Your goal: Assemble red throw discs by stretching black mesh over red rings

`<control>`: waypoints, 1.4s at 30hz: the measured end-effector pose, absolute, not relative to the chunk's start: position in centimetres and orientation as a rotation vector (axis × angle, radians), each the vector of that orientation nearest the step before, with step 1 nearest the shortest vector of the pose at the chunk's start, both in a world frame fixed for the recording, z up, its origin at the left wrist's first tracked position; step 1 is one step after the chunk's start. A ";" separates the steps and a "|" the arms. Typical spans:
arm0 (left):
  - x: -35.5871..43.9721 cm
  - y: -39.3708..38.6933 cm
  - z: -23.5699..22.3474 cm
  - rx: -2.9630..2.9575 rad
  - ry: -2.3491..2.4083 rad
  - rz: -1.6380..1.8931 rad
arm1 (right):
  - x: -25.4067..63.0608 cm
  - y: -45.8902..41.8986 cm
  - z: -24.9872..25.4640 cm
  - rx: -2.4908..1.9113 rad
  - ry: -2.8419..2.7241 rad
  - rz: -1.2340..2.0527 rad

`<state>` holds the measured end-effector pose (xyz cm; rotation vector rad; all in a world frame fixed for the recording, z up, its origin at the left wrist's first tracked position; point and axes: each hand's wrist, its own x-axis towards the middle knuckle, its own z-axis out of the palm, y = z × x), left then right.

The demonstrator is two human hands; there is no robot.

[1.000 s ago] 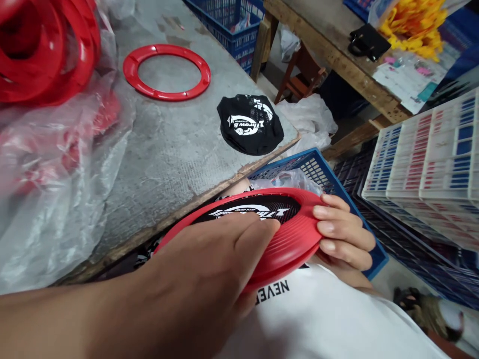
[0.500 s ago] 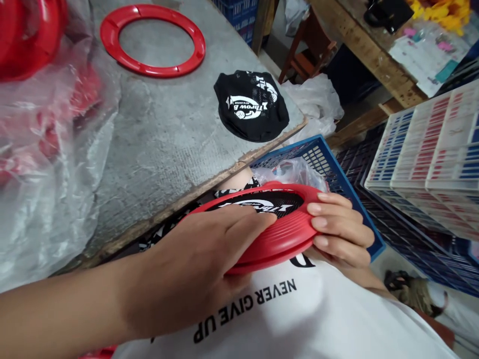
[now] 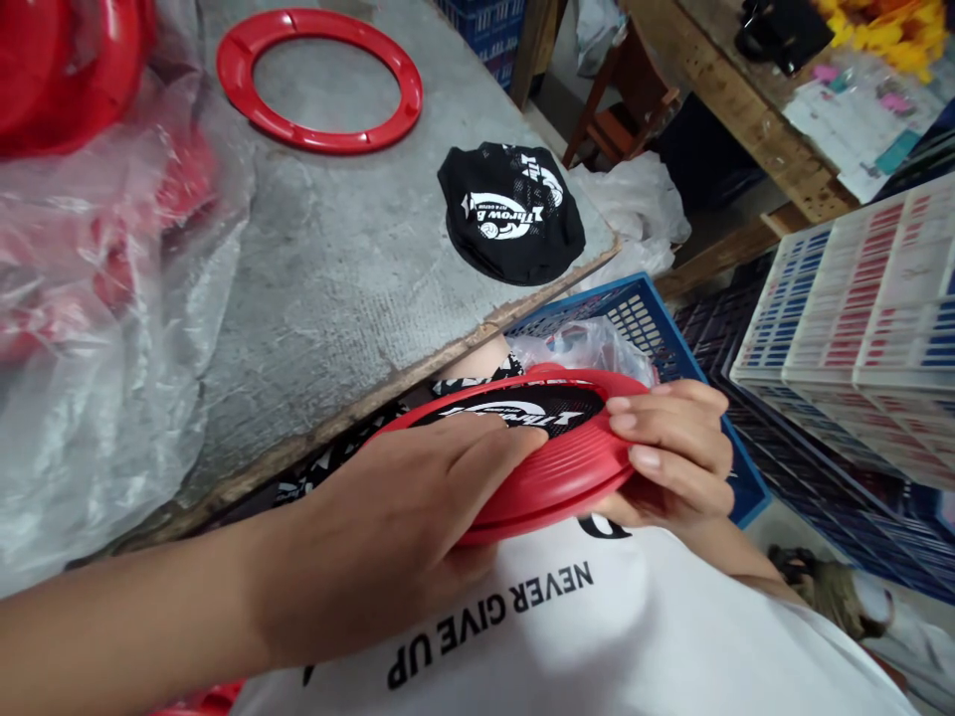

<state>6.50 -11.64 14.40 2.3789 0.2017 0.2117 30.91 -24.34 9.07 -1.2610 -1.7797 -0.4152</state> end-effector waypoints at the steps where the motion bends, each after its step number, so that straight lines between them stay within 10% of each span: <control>1: 6.5 -11.7 14.3 2.372 0.206 0.212 | 30.8 -24.2 9.2 -1.225 -1.782 -0.445; 42: 6.9 -7.0 14.4 1.781 0.620 0.136 | 35.5 -13.6 9.0 -1.140 -1.659 -0.398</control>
